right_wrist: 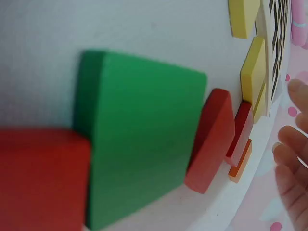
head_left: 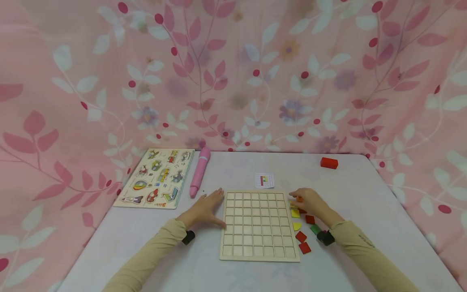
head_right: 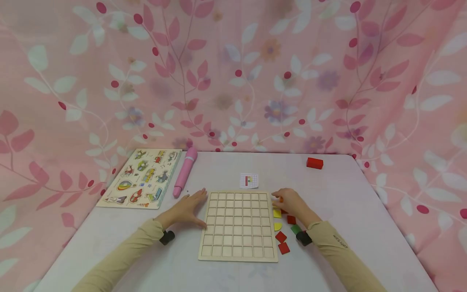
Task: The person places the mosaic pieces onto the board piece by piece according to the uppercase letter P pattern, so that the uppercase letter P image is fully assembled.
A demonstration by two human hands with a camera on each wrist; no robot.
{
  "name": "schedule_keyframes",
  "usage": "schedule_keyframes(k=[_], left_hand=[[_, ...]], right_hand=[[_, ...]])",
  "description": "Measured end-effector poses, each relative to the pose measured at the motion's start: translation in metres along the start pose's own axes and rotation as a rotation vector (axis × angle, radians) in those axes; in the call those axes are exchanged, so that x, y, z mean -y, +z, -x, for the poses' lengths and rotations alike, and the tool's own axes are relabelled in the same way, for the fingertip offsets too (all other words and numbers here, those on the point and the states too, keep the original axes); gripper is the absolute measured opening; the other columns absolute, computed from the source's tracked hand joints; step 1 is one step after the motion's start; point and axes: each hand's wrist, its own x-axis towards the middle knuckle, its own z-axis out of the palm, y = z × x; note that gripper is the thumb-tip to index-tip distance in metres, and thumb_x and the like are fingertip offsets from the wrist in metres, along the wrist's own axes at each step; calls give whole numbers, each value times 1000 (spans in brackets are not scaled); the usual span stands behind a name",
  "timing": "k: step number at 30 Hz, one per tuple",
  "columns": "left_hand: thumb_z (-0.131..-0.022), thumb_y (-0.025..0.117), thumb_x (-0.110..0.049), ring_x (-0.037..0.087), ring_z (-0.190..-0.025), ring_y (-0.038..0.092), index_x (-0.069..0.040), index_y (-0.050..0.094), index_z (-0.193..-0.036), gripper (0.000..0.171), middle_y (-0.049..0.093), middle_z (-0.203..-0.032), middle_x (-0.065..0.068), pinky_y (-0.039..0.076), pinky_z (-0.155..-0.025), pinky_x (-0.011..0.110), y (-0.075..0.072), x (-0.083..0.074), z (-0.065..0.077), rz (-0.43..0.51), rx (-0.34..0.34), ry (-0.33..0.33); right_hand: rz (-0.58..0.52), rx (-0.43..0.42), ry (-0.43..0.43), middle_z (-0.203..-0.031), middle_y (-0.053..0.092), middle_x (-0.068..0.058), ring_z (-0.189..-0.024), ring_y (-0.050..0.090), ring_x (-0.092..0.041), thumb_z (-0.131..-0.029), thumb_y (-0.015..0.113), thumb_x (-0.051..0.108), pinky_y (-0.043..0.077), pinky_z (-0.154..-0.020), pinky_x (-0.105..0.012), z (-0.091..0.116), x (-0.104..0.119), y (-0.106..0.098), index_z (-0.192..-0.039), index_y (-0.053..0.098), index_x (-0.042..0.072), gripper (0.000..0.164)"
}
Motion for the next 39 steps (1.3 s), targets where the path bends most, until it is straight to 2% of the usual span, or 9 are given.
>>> schedule_keyframes(k=[7, 12, 16, 22, 24, 30, 39], left_hand=[[-53, 75, -57, 26, -123, 34, 3, 38, -133, 106, 37, -136, 16, 27, -100, 41, 9, -3, -1, 106, -7, 5], [-53, 79, -50, 24, -123, 36, 1, 46, -128, 97, 40, -134, 13, 29, -99, 40, 8, -7, -1, 146, -1, 18], [-55, 80, -46, 24, -122, 38, 1, 50, -125, 90, 43, -132, 11, 29, -99, 40, 7, -9, 2, 139, 5, 19], [-54, 82, -41, 28, -118, 41, -1, 53, -124, 86, 45, -131, 11, 31, -97, 40, 7, -8, 13, 139, 38, -37], [-53, 83, -39, 28, -118, 41, 0, 52, -124, 86, 44, -131, 11, 31, -97, 40, 7, -9, 14, 150, 48, -33], [-53, 82, -39, 25, -120, 39, -1, 50, -126, 88, 43, -132, 11, 28, -99, 41, 4, -13, 6, 96, 77, -21], [-51, 83, -38, 27, -119, 40, -4, 51, -125, 88, 43, -132, 9, 30, -98, 42, -3, -13, -5, 79, 76, -66]], right_hand=[[-67, 46, 46, -81, 60, -1, -70, 48, -17, -75, 72, 14, 48, -65, -30, 3, -6, 5, -101, 66, -2, 31], [-55, 75, 63, -81, 60, -1, -69, 47, -16, -76, 71, 14, 47, -64, -29, 4, -8, 8, -101, 66, -2, 30], [-57, 66, 77, -79, 59, 0, -68, 47, -15, -75, 72, 11, 47, -62, -27, 4, -8, 15, -99, 67, -1, 27], [-75, 69, -12, -73, 55, 2, -66, 46, -14, -74, 72, 10, 45, -58, -25, 2, -5, 27, -98, 67, -2, 27], [-94, 78, 2, -72, 53, 2, -66, 45, -14, -74, 72, 10, 44, -58, -25, 2, -5, 27, -98, 67, -3, 28], [-135, 110, 81, -74, 52, 2, -67, 45, -15, -75, 71, 9, 45, -59, -25, 3, -8, 18, -98, 68, -1, 25], [-100, 104, 78, -75, 52, -2, -71, 46, -19, -75, 71, 9, 45, -64, -29, -6, -4, 9, -98, 65, -3, 26]])
